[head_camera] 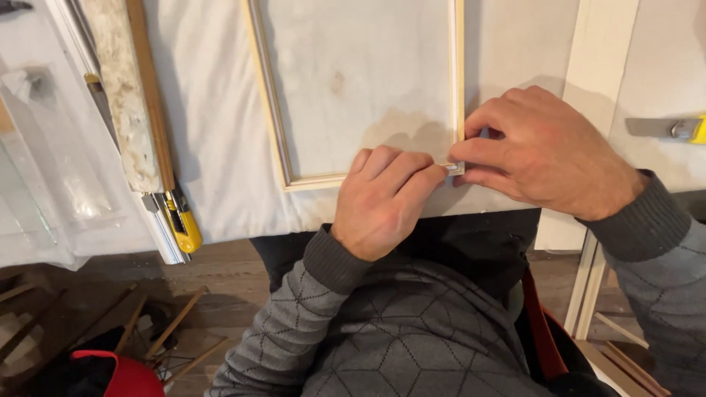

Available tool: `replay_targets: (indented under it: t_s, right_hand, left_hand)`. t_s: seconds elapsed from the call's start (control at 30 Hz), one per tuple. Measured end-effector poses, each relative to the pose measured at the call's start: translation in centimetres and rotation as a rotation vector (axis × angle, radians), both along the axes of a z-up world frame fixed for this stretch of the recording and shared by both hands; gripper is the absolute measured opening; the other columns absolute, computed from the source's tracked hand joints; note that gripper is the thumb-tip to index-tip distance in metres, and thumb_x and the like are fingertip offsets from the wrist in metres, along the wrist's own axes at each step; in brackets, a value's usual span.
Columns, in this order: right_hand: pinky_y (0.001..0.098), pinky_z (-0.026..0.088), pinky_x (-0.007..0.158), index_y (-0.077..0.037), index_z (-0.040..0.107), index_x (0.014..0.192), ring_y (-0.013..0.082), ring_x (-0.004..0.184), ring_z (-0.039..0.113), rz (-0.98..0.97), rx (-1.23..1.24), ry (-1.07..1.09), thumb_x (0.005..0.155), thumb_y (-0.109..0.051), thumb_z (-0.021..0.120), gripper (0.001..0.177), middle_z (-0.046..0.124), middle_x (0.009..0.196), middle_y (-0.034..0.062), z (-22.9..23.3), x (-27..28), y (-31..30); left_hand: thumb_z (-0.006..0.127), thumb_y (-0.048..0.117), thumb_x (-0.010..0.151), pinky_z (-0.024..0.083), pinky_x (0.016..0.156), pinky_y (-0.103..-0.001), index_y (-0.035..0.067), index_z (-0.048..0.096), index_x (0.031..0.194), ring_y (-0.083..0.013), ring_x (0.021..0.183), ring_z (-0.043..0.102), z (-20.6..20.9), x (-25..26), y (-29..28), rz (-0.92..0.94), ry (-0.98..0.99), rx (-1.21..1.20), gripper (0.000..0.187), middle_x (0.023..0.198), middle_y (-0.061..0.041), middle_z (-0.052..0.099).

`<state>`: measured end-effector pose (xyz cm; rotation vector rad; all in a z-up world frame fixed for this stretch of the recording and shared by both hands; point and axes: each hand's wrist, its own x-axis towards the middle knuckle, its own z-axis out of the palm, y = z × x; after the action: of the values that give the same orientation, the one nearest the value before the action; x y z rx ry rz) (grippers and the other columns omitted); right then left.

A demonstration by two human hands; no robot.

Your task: Assembling a picture frame by applying mounting strips and cleaning the interior.

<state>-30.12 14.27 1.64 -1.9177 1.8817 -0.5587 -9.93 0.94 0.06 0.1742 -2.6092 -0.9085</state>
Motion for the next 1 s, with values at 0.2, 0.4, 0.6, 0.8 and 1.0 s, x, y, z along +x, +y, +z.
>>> replay_targets:
  t_s: [0.2, 0.4, 0.6, 0.8, 1.0]
  right_hand:
    - [0.0406, 0.045, 0.083, -0.016, 0.073, 0.100, 0.0224, 0.091, 0.060, 0.016, -0.025, -0.014, 0.076, -0.026, 0.083, 0.028, 0.062, 0.099, 0.0007, -0.9, -0.3, 0.1]
    - [0.0419, 0.045, 0.086, -0.017, 0.074, 0.101, 0.0225, 0.094, 0.059, 0.000, -0.031, -0.041, 0.074, -0.024, 0.084, 0.029, 0.061, 0.101, 0.0010, -1.9, -0.5, 0.5]
    - [0.0420, 0.045, 0.086, -0.017, 0.074, 0.101, 0.0228, 0.093, 0.060, -0.014, -0.044, -0.043, 0.074, -0.023, 0.085, 0.030, 0.060, 0.101, 0.0009, -2.2, -0.5, 0.6]
    - [0.0428, 0.046, 0.088, -0.017, 0.074, 0.102, 0.0235, 0.095, 0.060, -0.011, -0.064, -0.048, 0.074, -0.021, 0.084, 0.030, 0.060, 0.101, 0.0016, -2.3, -0.5, 0.8]
    - [0.0431, 0.046, 0.088, -0.016, 0.073, 0.102, 0.0237, 0.096, 0.061, -0.007, -0.072, -0.053, 0.074, -0.021, 0.085, 0.030, 0.061, 0.101, 0.0019, -2.4, -0.5, 0.9]
  left_hand:
    - [0.074, 0.010, 0.086, 0.042, 0.085, -0.036, 0.011, 0.071, 0.115, -0.0201, 0.097, 0.057, 0.4, -0.8, 0.3, 0.041, -0.040, -0.011, 0.029, 0.107, 0.001, 0.062]
    - [0.078, 0.014, 0.090, 0.040, 0.083, -0.037, 0.011, 0.070, 0.111, -0.0214, 0.094, 0.055, 0.6, -1.6, 0.8, 0.077, -0.094, 0.015, 0.022, 0.102, 0.001, 0.059]
    - [0.078, 0.016, 0.091, 0.039, 0.085, -0.039, 0.012, 0.068, 0.108, -0.0231, 0.094, 0.053, 1.0, -1.9, 0.8, 0.071, -0.161, 0.015, 0.021, 0.100, 0.000, 0.055]
    - [0.074, 0.017, 0.093, 0.040, 0.086, -0.038, 0.010, 0.068, 0.111, -0.0232, 0.093, 0.052, 0.9, -1.6, 0.8, 0.055, -0.158, -0.037, 0.020, 0.100, -0.001, 0.054]
    - [0.069, 0.012, 0.091, 0.043, 0.090, -0.038, 0.009, 0.069, 0.117, -0.0210, 0.096, 0.054, 0.2, -1.0, 0.8, 0.003, -0.098, -0.128, 0.026, 0.103, 0.000, 0.054]
